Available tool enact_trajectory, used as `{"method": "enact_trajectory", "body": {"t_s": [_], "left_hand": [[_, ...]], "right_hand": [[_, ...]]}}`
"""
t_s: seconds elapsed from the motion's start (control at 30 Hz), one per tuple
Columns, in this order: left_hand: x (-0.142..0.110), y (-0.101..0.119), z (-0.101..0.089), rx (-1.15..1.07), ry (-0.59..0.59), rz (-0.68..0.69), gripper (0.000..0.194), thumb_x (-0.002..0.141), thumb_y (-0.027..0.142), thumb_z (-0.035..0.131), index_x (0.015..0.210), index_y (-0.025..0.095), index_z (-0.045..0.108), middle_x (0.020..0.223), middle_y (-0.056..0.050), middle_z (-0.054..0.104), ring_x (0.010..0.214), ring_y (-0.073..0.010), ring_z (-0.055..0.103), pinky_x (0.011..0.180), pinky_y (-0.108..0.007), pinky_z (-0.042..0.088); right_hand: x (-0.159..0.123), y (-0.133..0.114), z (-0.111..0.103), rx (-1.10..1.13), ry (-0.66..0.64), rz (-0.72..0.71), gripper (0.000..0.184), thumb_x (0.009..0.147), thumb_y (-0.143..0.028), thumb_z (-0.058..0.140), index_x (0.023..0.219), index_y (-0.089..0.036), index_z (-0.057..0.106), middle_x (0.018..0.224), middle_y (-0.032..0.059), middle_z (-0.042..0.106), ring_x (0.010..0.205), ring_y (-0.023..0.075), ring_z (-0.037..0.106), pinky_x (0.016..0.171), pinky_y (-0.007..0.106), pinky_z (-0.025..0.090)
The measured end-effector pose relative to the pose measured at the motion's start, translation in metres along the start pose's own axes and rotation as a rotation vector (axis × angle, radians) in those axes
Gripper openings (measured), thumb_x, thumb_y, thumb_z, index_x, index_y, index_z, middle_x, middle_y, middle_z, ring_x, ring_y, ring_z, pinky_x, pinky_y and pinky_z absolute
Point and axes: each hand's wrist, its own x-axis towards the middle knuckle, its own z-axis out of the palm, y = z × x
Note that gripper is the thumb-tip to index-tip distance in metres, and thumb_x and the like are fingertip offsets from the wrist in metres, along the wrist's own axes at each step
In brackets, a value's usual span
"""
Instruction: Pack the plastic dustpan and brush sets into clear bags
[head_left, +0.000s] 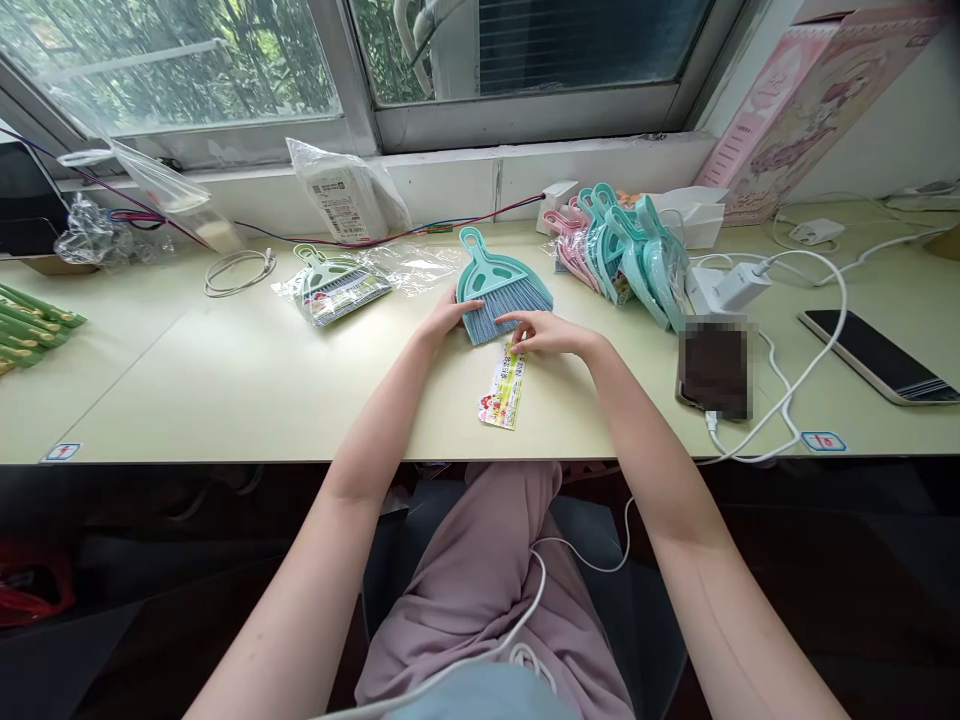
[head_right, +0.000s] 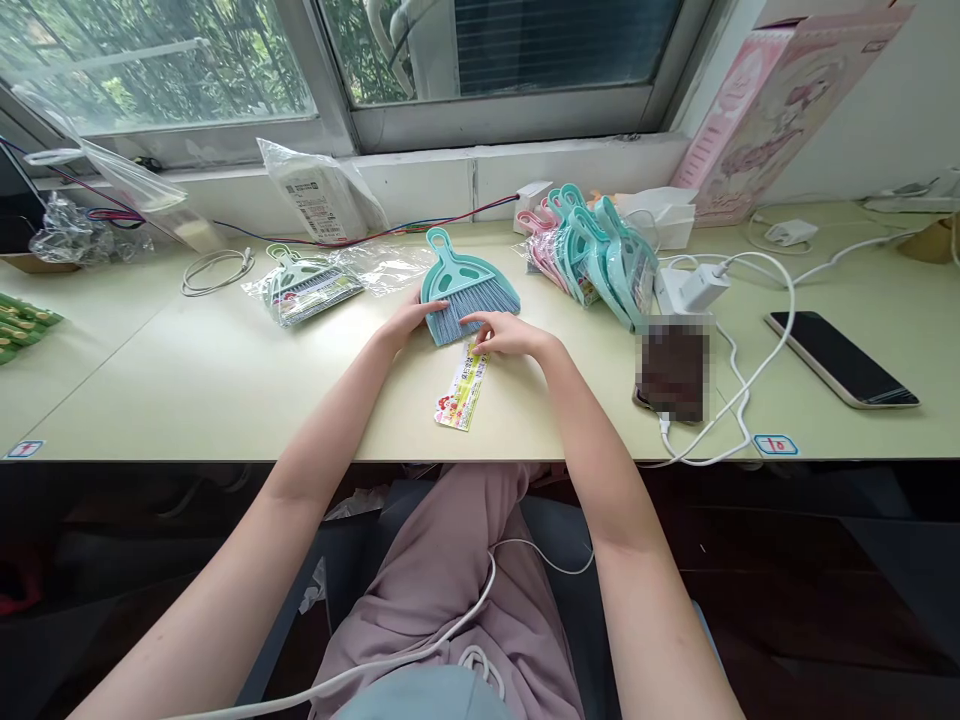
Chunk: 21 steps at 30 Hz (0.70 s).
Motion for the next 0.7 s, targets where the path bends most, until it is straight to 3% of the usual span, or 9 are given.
{"method": "enact_trajectory", "body": {"t_s": [0.2,0.43,0.7], "left_hand": [[-0.0026,0.0032,0.0014,0.003,0.007,-0.006,0.063,0.07,0.03,0.077,0.128,0.024,0.055,0.123,-0.007,0.066,0.112,-0.0284,0.062,0.098,-0.044,0.051],[-0.0009,0.0019,0.0008,-0.01,-0.023,-0.008,0.062,0.069,0.031,0.077,0.127,0.022,0.056,0.119,-0.008,0.067,0.108,-0.0279,0.064,0.099,-0.046,0.051],[-0.0006,0.0024,0.0009,-0.022,-0.044,0.012,0.059,0.07,0.029,0.077,0.125,0.021,0.057,0.122,-0.007,0.066,0.116,-0.027,0.06,0.106,-0.044,0.046]], "right_hand": [[-0.0008,0.0023,-0.0031,-0.006,-0.037,-0.03,0.037,0.078,-0.032,0.07,0.112,-0.016,0.071,0.095,0.0077,0.071,0.083,0.0175,0.062,0.071,0.026,0.047],[-0.0033,-0.0008,-0.0049,0.076,0.012,-0.02,0.065,0.079,-0.027,0.071,0.141,-0.021,0.052,0.1,0.0067,0.072,0.085,0.018,0.063,0.072,0.027,0.05],[-0.0016,-0.0035,-0.0005,-0.003,-0.02,0.007,0.069,0.08,-0.026,0.071,0.145,-0.021,0.049,0.101,0.0072,0.072,0.081,0.0169,0.061,0.071,0.026,0.046]]}}
